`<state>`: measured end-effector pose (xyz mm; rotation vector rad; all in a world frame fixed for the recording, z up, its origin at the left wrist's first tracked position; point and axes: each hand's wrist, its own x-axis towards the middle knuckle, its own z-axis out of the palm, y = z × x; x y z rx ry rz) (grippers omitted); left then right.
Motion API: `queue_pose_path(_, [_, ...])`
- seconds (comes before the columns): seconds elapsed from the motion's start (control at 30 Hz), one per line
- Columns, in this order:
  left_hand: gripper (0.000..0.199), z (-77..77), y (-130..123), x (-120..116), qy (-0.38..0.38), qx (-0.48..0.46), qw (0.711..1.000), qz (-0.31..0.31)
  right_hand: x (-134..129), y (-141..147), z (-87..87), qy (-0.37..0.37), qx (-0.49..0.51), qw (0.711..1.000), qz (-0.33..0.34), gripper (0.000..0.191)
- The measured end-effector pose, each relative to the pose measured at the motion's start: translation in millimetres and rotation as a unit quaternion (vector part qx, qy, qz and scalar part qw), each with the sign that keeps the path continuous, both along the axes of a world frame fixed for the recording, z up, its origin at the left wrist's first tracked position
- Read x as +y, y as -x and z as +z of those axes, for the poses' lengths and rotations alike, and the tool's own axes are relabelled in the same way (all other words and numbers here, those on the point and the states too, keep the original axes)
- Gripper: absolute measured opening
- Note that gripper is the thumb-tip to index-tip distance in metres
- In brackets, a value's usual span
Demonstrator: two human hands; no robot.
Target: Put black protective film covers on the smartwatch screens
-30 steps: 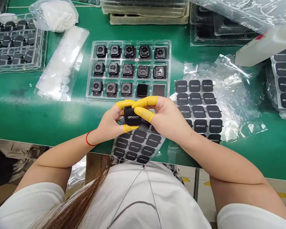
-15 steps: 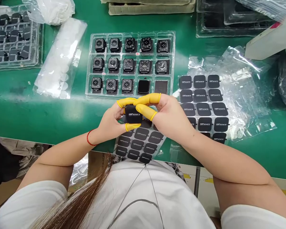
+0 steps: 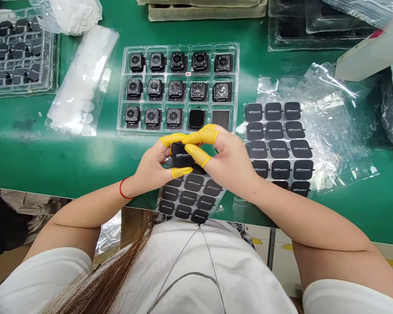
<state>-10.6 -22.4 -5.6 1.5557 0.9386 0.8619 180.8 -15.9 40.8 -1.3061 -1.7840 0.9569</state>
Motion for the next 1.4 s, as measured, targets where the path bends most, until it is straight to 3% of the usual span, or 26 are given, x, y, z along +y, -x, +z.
queue_pose_path(0.1, [0.058, -1.6, -0.2, -1.1, 0.006, 0.002, 1.000, -0.003, -3.3, 2.5, -2.0, -0.082, -0.099, 0.992, 0.011, 0.031])
queue_pose_path(0.17, [0.054, -1.8, -1.5, -2.5, 0.012, -0.013, 0.999, -0.028, -4.4, 4.8, -1.8, -0.058, -0.114, 0.990, 0.055, 0.044])
queue_pose_path(0.23, [0.053, 0.0, -3.3, -4.0, 0.026, -0.038, 0.998, -0.046, -0.7, 4.0, -2.1, -0.016, -0.101, 0.992, 0.078, 0.037])
queue_pose_path(0.37, [0.070, 6.4, -5.1, -5.1, 0.094, -0.065, 0.993, -0.032, 29.4, -15.7, -12.6, -0.015, -0.111, 0.992, -0.054, 0.024])
queue_pose_path(0.47, [0.060, 6.4, -4.9, -3.5, 0.114, -0.062, 0.991, -0.026, 59.2, -36.3, -25.8, -0.016, -0.236, 0.965, -0.110, 0.024])
queue_pose_path(0.57, [0.044, 1.4, -5.6, -1.4, 0.119, -0.051, 0.991, -0.034, 75.4, -40.2, -31.8, -0.047, -0.362, 0.929, -0.057, 0.025])
queue_pose_path(0.63, [0.042, -2.5, -6.6, -0.1, 0.126, -0.049, 0.990, -0.030, 78.7, -30.7, -31.7, -0.084, -0.388, 0.918, -0.008, 0.027])
queue_pose_path(0.77, [0.055, -10.7, -7.4, 3.4, 0.129, -0.074, 0.989, -0.001, 82.5, -3.6, -32.3, -0.078, -0.392, 0.914, 0.074, 0.026])
queue_pose_path(0.83, [0.065, -15.1, -6.5, 5.8, 0.135, -0.079, 0.988, 0.017, 83.0, 2.1, -32.5, -0.052, -0.360, 0.928, 0.082, 0.025])
queue_pose_path(1.0, [0.081, -19.1, -2.8, 10.2, 0.102, -0.041, 0.994, 0.010, 62.3, -8.9, -22.3, 0.035, -0.134, 0.984, 0.116, 0.016])
queue_pose_path(1.07, [0.086, -16.5, -1.7, 10.5, 0.041, -0.011, 0.999, -0.022, 48.4, -12.3, -17.6, 0.099, -0.056, 0.982, 0.149, 0.027])
queue_pose_path(1.13, [0.081, -13.0, -1.4, 10.4, -0.006, 0.015, 0.998, -0.066, 36.4, -11.6, -14.4, 0.163, -0.008, 0.973, 0.162, 0.050])
queue_pose_path(1.2, [0.069, -9.6, -1.7, 10.2, -0.014, 0.023, 0.995, -0.099, 27.9, -10.4, -12.3, 0.215, 0.022, 0.964, 0.152, 0.072])
queue_pose_path(1.23, [0.063, -8.1, -1.9, 10.2, -0.007, 0.016, 0.995, -0.102, 25.1, -11.3, -11.4, 0.226, 0.028, 0.964, 0.139, 0.074])
queue_pose_path(1.3, [0.057, -4.9, -1.8, 10.7, 0.020, -0.016, 0.996, -0.088, 21.0, -18.7, -10.7, 0.188, -0.001, 0.978, 0.094, 0.056])
queue_pose_path(1.4, [0.059, 0.4, -0.8, 11.7, 0.083, -0.057, 0.992, -0.081, 15.2, -41.4, -16.1, 0.042, -0.175, 0.984, 0.017, 0.028])
